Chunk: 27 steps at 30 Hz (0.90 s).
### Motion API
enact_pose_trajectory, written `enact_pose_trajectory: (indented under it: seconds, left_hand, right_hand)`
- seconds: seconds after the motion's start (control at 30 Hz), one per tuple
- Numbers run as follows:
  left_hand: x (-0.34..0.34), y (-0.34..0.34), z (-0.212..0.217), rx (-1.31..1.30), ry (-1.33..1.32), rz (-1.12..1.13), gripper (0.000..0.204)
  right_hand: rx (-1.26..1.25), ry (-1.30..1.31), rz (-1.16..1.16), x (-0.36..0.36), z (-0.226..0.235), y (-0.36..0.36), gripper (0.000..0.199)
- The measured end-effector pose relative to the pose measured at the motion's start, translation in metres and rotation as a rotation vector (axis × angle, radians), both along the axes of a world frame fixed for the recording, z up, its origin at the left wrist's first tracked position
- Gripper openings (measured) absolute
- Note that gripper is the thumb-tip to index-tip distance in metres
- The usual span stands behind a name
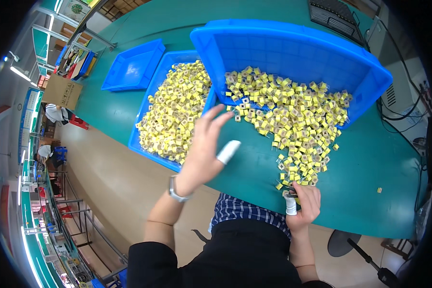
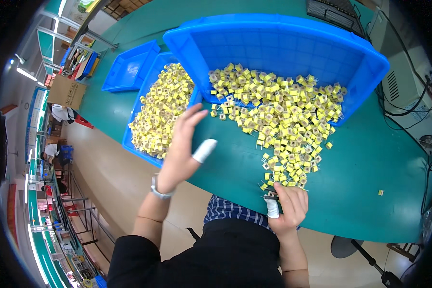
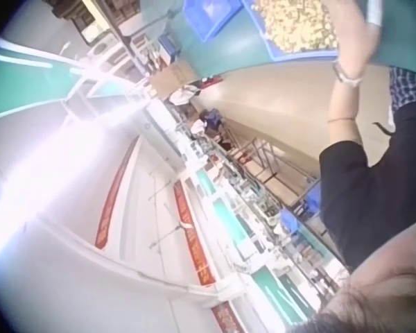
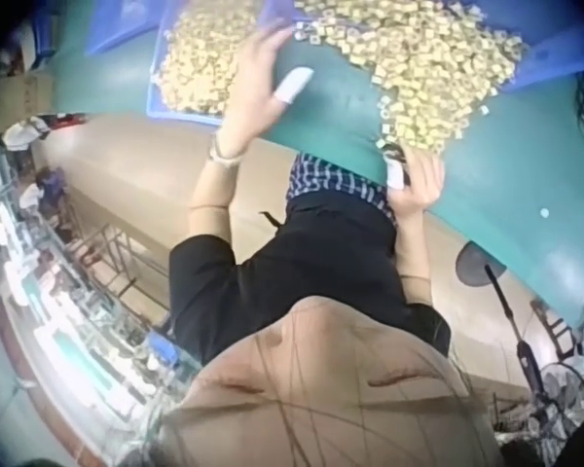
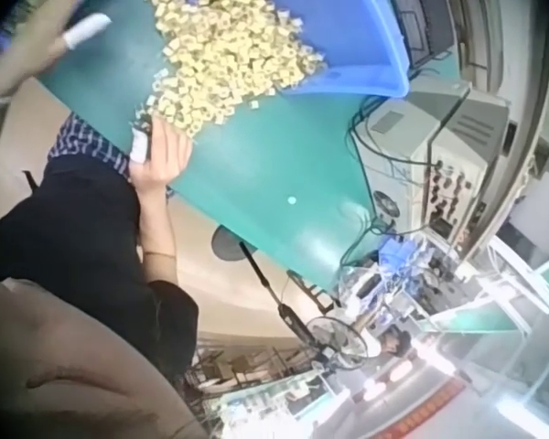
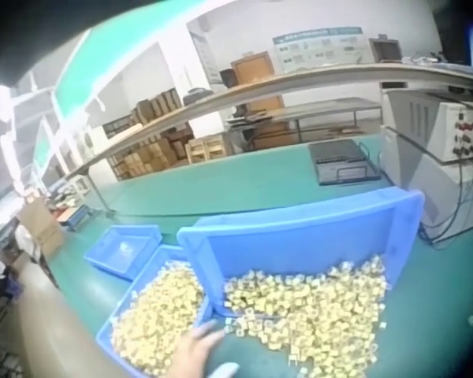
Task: The person picks up a transformer from a pile, trims its leads using a pair of pliers, and places the finished component into a blue bin, repeating the process for several others.
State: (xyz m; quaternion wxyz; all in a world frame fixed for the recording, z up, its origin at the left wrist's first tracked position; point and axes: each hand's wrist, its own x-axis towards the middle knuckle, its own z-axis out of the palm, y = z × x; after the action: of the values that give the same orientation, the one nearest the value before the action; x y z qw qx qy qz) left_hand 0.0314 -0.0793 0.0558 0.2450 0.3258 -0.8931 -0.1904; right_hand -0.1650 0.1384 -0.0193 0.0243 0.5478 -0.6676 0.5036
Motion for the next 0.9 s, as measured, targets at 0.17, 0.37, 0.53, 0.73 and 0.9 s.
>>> enact_pose_trajectory:
  seconds: [0.17, 0.37, 0.53, 0.73, 0.9]
  left_hand:
    - [-0.039, -0.004, -0.055, 0.043, -0.186, 0.154, 0.079]
    - [-0.045, -0.001, -0.068, 0.093, -0.247, 0.136, 0.081]
    - [-0.038, 0.026, -0.052, 0.231, -0.157, 0.056, 0.074]
    - [-0.037, 0.036, -0.039, 0.344, 0.018, 0.148, 0.070]
    - [-0.038, 0.043, -0.058, 0.186, -0.060, 0.131, 0.064]
  right_hand:
    - [0.011, 0.018, -0.001, 0.001, 0.002, -0.002, 0.031]
    - [-0.004, 0.016, -0.002, 0.002, -0.001, -0.002, 0.031]
    - [0.017, 0.035, -0.030, 0.002, -0.002, -0.001, 0.030]
    - [0.026, 0.044, -0.003, 0.003, -0.003, -0.002, 0.029]
    - [0.044, 0.061, -0.002, 0.003, 0.000, -0.003, 0.031]
